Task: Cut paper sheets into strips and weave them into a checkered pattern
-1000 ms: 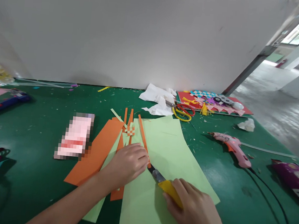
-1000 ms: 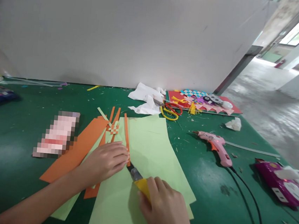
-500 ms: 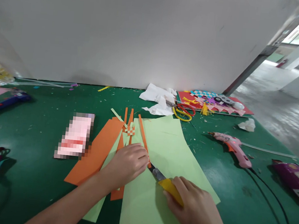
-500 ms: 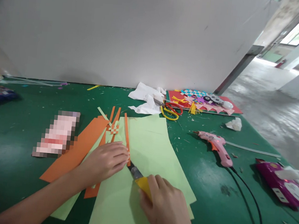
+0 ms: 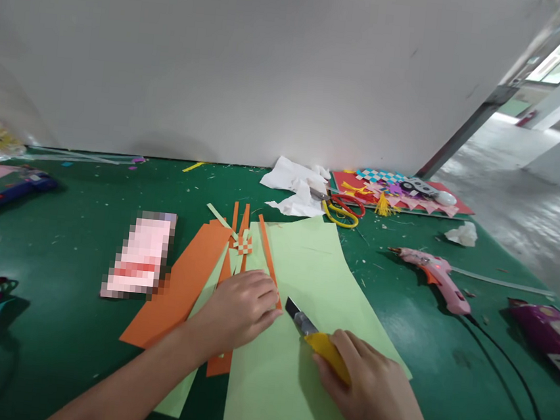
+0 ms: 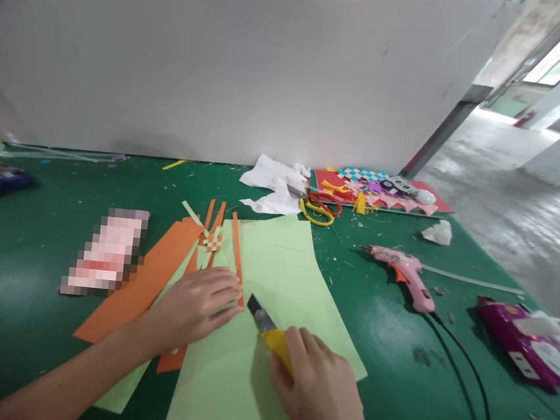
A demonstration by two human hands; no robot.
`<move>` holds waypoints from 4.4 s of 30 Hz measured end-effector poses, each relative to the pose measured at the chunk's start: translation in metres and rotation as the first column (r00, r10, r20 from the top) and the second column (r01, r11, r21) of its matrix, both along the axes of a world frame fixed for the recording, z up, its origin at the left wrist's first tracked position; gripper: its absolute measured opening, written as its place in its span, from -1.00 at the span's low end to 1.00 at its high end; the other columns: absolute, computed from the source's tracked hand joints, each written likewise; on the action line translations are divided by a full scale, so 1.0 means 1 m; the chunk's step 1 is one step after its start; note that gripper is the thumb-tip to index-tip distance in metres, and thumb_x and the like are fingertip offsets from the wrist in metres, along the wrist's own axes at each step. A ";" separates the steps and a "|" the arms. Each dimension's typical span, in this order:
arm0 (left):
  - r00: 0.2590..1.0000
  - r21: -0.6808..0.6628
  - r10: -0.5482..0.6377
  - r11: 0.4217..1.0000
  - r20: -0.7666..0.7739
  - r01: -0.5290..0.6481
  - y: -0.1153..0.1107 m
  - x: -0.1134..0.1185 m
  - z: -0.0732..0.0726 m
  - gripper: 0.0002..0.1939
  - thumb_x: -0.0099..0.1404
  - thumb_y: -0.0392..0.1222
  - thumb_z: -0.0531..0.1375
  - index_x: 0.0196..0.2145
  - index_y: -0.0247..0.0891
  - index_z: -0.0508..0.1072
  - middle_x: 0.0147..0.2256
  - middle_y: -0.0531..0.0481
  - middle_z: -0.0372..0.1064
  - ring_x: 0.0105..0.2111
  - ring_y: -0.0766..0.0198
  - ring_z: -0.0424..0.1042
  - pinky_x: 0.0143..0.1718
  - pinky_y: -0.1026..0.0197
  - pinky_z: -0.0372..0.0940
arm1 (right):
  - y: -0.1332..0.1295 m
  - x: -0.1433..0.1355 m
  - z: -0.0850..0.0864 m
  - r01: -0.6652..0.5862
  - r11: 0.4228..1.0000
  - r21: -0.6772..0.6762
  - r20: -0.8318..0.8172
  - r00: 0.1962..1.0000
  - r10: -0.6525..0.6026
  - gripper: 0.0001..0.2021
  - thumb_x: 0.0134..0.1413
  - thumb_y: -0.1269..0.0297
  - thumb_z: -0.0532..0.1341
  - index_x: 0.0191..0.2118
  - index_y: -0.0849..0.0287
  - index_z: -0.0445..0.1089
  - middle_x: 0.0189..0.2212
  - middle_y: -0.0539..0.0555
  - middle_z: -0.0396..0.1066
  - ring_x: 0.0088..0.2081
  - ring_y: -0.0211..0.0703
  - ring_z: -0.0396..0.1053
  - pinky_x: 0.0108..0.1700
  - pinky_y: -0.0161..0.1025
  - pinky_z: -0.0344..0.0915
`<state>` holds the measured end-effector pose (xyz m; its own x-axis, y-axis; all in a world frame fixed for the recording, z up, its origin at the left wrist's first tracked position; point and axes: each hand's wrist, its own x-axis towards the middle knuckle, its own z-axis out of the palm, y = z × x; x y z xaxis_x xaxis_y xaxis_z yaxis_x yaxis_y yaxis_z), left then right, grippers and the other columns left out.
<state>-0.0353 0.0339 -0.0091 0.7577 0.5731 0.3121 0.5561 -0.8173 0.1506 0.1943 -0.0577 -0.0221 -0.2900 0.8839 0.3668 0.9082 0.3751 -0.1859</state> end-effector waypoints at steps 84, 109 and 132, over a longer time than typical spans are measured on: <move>1.000 -0.174 -0.003 0.985 -0.024 -0.001 0.006 -0.006 0.008 -0.80 0.41 -0.13 0.06 -0.22 -0.22 0.44 -0.18 -0.02 0.46 -0.12 0.15 0.41 -0.08 0.09 0.29 | -0.008 0.021 -0.002 -0.122 0.945 -0.304 -0.109 0.990 0.093 -0.94 0.11 0.29 0.18 -0.32 0.08 0.26 -0.46 -0.04 0.39 -0.47 -0.23 0.39 -0.48 -0.32 0.20; 0.999 -0.221 -0.022 0.975 -0.032 0.015 0.010 -0.009 0.011 -0.83 0.36 -0.09 0.12 -0.24 -0.22 0.44 -0.15 0.01 0.46 -0.12 0.17 0.41 -0.09 0.13 0.28 | -0.006 0.020 0.002 -0.174 0.926 -0.336 -0.125 0.982 0.139 -0.90 0.10 0.30 0.19 -0.24 0.05 0.27 -0.43 -0.05 0.40 -0.45 -0.21 0.39 -0.44 -0.32 0.16; 1.000 -0.213 -0.011 0.977 -0.019 0.007 0.011 -0.010 0.007 -0.76 0.44 -0.17 0.01 -0.21 -0.20 0.47 -0.15 0.03 0.48 -0.12 0.21 0.42 -0.08 0.15 0.27 | 0.013 0.007 0.006 -0.075 0.968 -0.238 0.053 0.995 0.090 -0.89 0.11 0.24 0.18 -0.38 0.07 0.21 -0.52 -0.08 0.36 -0.51 -0.15 0.40 -0.51 -0.24 0.02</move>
